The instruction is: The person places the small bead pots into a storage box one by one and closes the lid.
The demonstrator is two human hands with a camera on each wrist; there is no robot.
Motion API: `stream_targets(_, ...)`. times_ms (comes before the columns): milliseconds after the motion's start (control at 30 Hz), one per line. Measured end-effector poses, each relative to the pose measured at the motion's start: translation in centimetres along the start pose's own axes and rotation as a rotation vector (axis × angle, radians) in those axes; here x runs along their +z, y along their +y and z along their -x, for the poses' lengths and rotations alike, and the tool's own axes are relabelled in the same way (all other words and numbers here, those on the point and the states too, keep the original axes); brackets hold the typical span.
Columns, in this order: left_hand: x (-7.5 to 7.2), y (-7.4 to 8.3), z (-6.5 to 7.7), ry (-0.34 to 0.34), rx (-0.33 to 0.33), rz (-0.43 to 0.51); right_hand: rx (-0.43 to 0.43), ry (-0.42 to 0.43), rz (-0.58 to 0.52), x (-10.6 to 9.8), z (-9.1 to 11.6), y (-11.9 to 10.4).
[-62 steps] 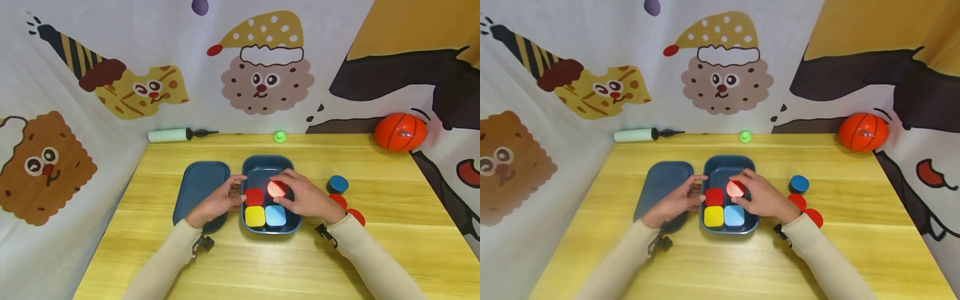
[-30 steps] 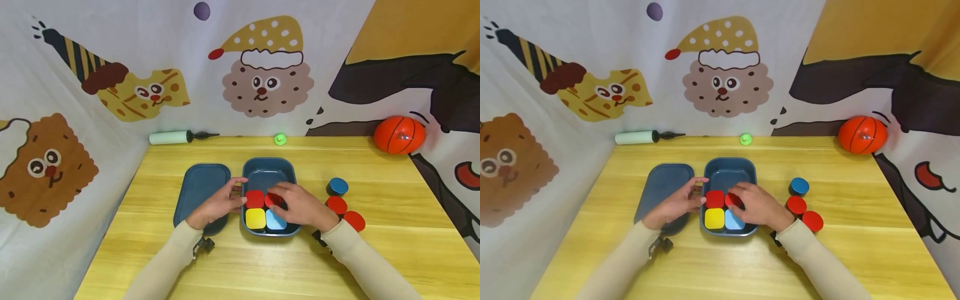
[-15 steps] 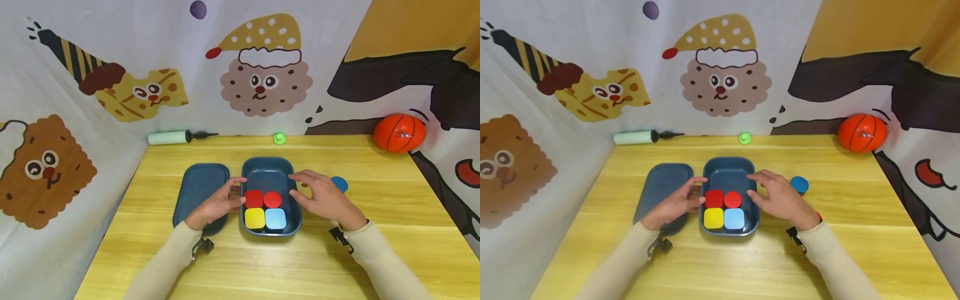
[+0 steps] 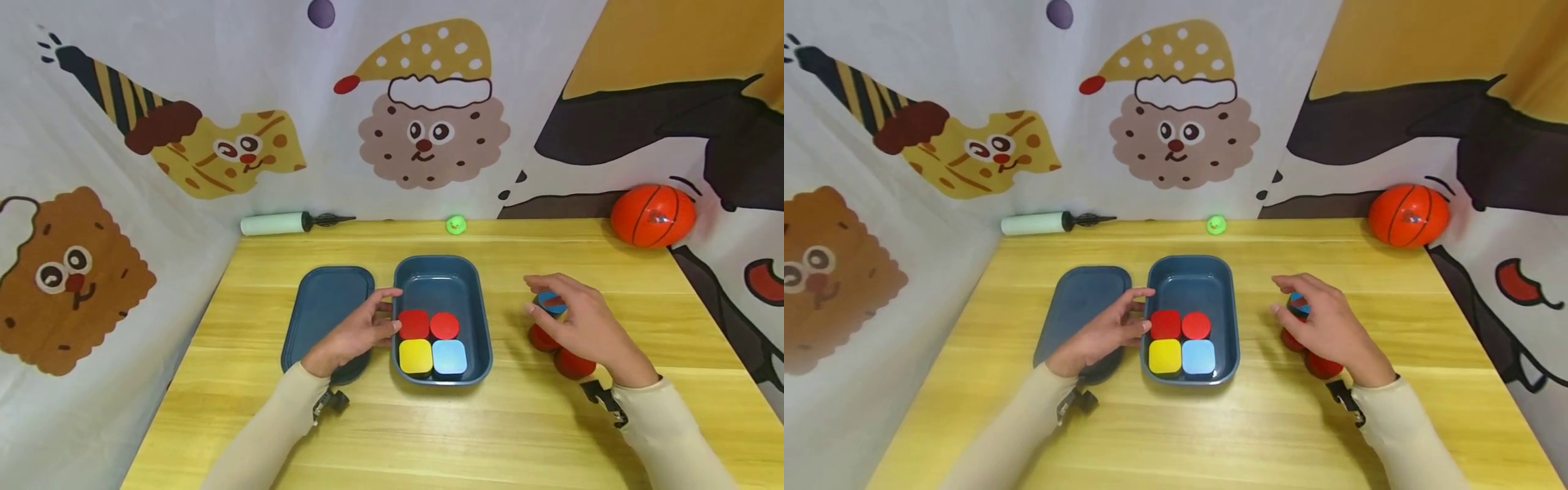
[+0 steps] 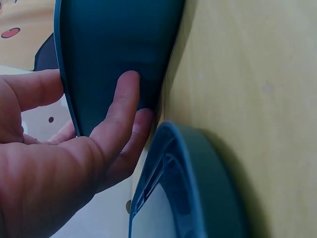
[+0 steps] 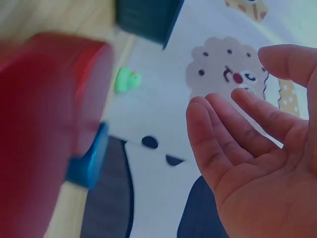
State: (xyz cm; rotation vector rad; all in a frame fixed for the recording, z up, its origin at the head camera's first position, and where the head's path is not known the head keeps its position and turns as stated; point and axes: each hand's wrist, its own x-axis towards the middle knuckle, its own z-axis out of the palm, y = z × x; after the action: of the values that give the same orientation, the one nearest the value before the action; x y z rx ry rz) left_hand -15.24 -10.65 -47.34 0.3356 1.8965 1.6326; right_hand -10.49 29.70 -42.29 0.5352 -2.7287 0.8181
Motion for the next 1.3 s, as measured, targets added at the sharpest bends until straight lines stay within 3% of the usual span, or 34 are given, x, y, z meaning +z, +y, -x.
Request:
stream_targets(333, 0.0, -0.1, 0.1, 0.011, 0.008, -0.002, 0.099, 0.027, -0.048, -1.1, 3.3, 2.3)
stream_targets(467, -0.1, -0.2, 0.0, 0.008, 0.012, -0.003, 0.096, 0.014, -0.043, -1.3, 4.7, 3.1)
stream_targets(833, 0.0, 0.2, -0.1, 0.015, 0.018, -0.027, 0.128, -0.065, -0.059, -1.1, 7.6, 4.3)
stream_targets(1100, -0.1, -0.1, -0.1, 0.007, 0.016, -0.020, 0.229, -0.198, -0.080, -0.6, 9.0, 4.9)
stream_targets(1300, -0.2, -0.2, -0.1, 0.017, 0.011, -0.016, 0.194, -0.186, -0.093, -0.3, 9.4, 5.3)
